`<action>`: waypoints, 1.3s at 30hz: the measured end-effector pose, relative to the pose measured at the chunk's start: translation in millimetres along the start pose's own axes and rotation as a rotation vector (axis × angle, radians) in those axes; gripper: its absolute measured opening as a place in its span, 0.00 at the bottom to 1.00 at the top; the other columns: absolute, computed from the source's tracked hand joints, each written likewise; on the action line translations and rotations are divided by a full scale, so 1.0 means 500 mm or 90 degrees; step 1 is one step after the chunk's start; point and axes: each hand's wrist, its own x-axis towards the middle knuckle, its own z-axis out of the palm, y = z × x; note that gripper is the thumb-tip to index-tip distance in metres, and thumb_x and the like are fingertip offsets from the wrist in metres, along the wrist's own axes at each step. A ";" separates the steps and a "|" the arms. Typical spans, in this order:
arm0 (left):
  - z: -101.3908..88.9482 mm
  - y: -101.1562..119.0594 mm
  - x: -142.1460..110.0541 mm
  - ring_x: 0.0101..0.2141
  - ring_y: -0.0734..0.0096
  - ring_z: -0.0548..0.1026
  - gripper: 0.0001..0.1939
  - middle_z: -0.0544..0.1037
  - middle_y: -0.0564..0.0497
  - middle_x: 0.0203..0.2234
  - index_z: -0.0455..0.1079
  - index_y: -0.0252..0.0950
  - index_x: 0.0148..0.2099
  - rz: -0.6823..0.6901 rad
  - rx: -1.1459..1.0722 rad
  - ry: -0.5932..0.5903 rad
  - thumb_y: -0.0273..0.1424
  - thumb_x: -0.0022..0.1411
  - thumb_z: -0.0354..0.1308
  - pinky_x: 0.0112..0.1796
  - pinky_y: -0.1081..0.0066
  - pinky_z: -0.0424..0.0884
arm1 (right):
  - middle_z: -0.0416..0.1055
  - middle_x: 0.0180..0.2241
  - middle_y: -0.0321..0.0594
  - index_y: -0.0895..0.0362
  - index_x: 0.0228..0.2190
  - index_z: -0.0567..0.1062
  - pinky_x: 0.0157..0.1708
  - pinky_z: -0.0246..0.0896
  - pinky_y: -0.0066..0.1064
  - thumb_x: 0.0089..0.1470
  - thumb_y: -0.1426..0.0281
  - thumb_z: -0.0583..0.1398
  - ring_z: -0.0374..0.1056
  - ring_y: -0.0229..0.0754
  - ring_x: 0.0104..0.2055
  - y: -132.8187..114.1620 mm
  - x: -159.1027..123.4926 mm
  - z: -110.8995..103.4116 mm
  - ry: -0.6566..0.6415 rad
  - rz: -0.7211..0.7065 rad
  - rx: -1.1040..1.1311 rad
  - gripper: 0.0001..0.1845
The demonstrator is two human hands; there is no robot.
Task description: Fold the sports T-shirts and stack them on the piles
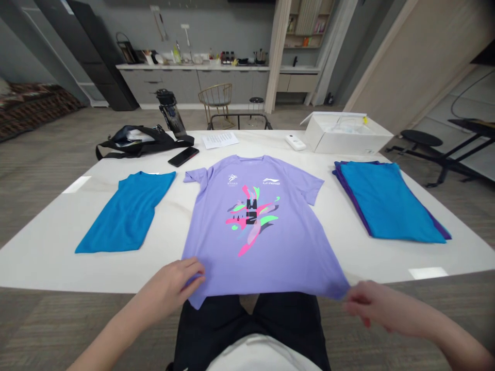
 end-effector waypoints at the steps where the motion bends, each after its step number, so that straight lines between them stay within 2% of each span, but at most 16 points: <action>1: -0.014 0.000 0.022 0.40 0.66 0.77 0.14 0.78 0.49 0.41 0.73 0.42 0.46 0.010 -0.016 0.017 0.39 0.74 0.46 0.43 0.67 0.72 | 0.77 0.23 0.40 0.51 0.23 0.79 0.24 0.61 0.33 0.59 0.53 0.58 0.71 0.44 0.24 -0.023 0.019 -0.024 -0.018 -0.035 0.004 0.21; 3: -0.043 -0.012 0.090 0.43 0.65 0.77 0.14 0.78 0.49 0.45 0.72 0.42 0.49 0.020 -0.031 0.069 0.39 0.73 0.47 0.46 0.67 0.72 | 0.79 0.30 0.40 0.50 0.33 0.82 0.31 0.64 0.34 0.60 0.53 0.57 0.73 0.45 0.30 -0.075 0.085 -0.079 0.039 -0.110 -0.011 0.18; 6: -0.089 -0.061 0.236 0.43 0.63 0.77 0.14 0.76 0.47 0.47 0.71 0.40 0.52 -0.040 -0.023 0.192 0.37 0.70 0.49 0.47 0.64 0.73 | 0.79 0.32 0.42 0.54 0.38 0.82 0.35 0.64 0.34 0.60 0.56 0.56 0.73 0.46 0.33 -0.140 0.234 -0.166 0.210 -0.132 -0.049 0.18; 9: -0.134 -0.136 0.386 0.46 0.60 0.76 0.18 0.73 0.42 0.51 0.69 0.36 0.55 -0.156 0.022 0.308 0.28 0.67 0.48 0.53 0.60 0.71 | 0.79 0.39 0.45 0.57 0.45 0.80 0.41 0.63 0.34 0.61 0.63 0.55 0.73 0.46 0.39 -0.174 0.397 -0.235 0.423 -0.063 -0.047 0.18; 11: -0.157 -0.188 0.460 0.49 0.56 0.76 0.21 0.70 0.37 0.54 0.67 0.32 0.58 -0.258 0.051 0.346 0.23 0.65 0.46 0.54 0.58 0.70 | 0.79 0.41 0.47 0.59 0.48 0.79 0.44 0.63 0.33 0.60 0.68 0.55 0.73 0.46 0.42 -0.177 0.489 -0.265 0.487 -0.018 -0.032 0.19; 13: -0.170 -0.234 0.504 0.50 0.52 0.75 0.23 0.67 0.33 0.56 0.64 0.30 0.60 -0.327 0.069 0.341 0.21 0.64 0.45 0.52 0.56 0.71 | 0.77 0.43 0.48 0.60 0.50 0.78 0.47 0.63 0.34 0.58 0.72 0.54 0.72 0.46 0.44 -0.168 0.559 -0.283 0.507 0.018 -0.013 0.21; 15: -0.171 -0.270 0.522 0.49 0.51 0.76 0.24 0.66 0.32 0.57 0.61 0.29 0.62 -0.344 0.095 0.326 0.21 0.64 0.45 0.50 0.57 0.72 | 0.74 0.48 0.51 0.60 0.51 0.77 0.50 0.63 0.35 0.58 0.73 0.53 0.72 0.47 0.46 -0.150 0.603 -0.289 0.523 0.044 -0.009 0.22; 18: -0.158 -0.301 0.519 0.46 0.54 0.78 0.25 0.65 0.32 0.57 0.60 0.29 0.63 -0.315 0.175 0.317 0.21 0.64 0.44 0.47 0.59 0.73 | 0.70 0.53 0.56 0.60 0.53 0.75 0.53 0.62 0.40 0.60 0.71 0.51 0.69 0.52 0.52 -0.119 0.627 -0.284 0.547 0.069 -0.049 0.23; 21: -0.142 -0.308 0.500 0.46 0.51 0.77 0.22 0.70 0.32 0.52 0.62 0.28 0.60 -0.294 0.275 0.274 0.23 0.65 0.44 0.44 0.59 0.73 | 0.68 0.54 0.58 0.61 0.55 0.73 0.54 0.61 0.47 0.63 0.69 0.49 0.65 0.59 0.56 -0.089 0.615 -0.273 0.556 0.084 -0.111 0.23; 24: -0.135 -0.307 0.473 0.46 0.46 0.77 0.19 0.74 0.32 0.45 0.64 0.27 0.56 -0.303 0.333 0.215 0.25 0.66 0.44 0.44 0.57 0.71 | 0.67 0.55 0.60 0.61 0.56 0.72 0.52 0.61 0.49 0.65 0.67 0.48 0.63 0.61 0.56 -0.062 0.589 -0.262 0.563 0.096 -0.162 0.24; 28: -0.151 -0.314 0.433 0.46 0.44 0.76 0.18 0.76 0.32 0.45 0.67 0.29 0.54 -0.340 0.332 0.176 0.27 0.65 0.46 0.45 0.54 0.69 | 0.68 0.55 0.60 0.61 0.56 0.71 0.52 0.61 0.50 0.67 0.64 0.47 0.63 0.61 0.55 -0.037 0.565 -0.255 0.568 0.095 -0.208 0.25; 30: -0.167 -0.317 0.423 0.49 0.43 0.74 0.19 0.76 0.33 0.47 0.68 0.32 0.55 -0.341 0.334 0.204 0.28 0.64 0.48 0.47 0.51 0.67 | 0.68 0.55 0.60 0.61 0.56 0.71 0.53 0.60 0.51 0.67 0.62 0.47 0.63 0.61 0.56 -0.034 0.564 -0.259 0.560 0.089 -0.220 0.25; 32: -0.184 -0.317 0.429 0.53 0.43 0.71 0.23 0.73 0.35 0.52 0.67 0.36 0.60 -0.276 0.338 0.252 0.26 0.63 0.49 0.50 0.51 0.64 | 0.69 0.54 0.59 0.60 0.56 0.72 0.53 0.60 0.53 0.67 0.62 0.48 0.63 0.62 0.56 -0.039 0.568 -0.268 0.553 0.090 -0.219 0.25; 34: -0.198 -0.314 0.451 0.57 0.47 0.67 0.27 0.70 0.39 0.57 0.67 0.42 0.62 -0.166 0.335 0.245 0.24 0.62 0.49 0.53 0.51 0.61 | 0.69 0.54 0.58 0.59 0.55 0.73 0.53 0.60 0.54 0.65 0.63 0.50 0.64 0.62 0.56 -0.051 0.577 -0.280 0.555 0.087 -0.212 0.24; 36: -0.207 -0.311 0.476 0.58 0.49 0.66 0.24 0.71 0.42 0.58 0.72 0.44 0.56 -0.076 0.336 0.179 0.22 0.61 0.49 0.56 0.50 0.58 | 0.69 0.54 0.57 0.57 0.54 0.74 0.53 0.61 0.54 0.64 0.63 0.50 0.64 0.62 0.57 -0.066 0.588 -0.288 0.549 0.086 -0.190 0.23; 39: -0.211 -0.310 0.486 0.56 0.48 0.68 0.15 0.75 0.41 0.52 0.76 0.40 0.42 -0.029 0.369 0.124 0.23 0.58 0.51 0.57 0.45 0.53 | 0.68 0.55 0.57 0.56 0.55 0.74 0.53 0.62 0.55 0.64 0.59 0.51 0.63 0.63 0.58 -0.082 0.599 -0.286 0.528 0.096 -0.153 0.25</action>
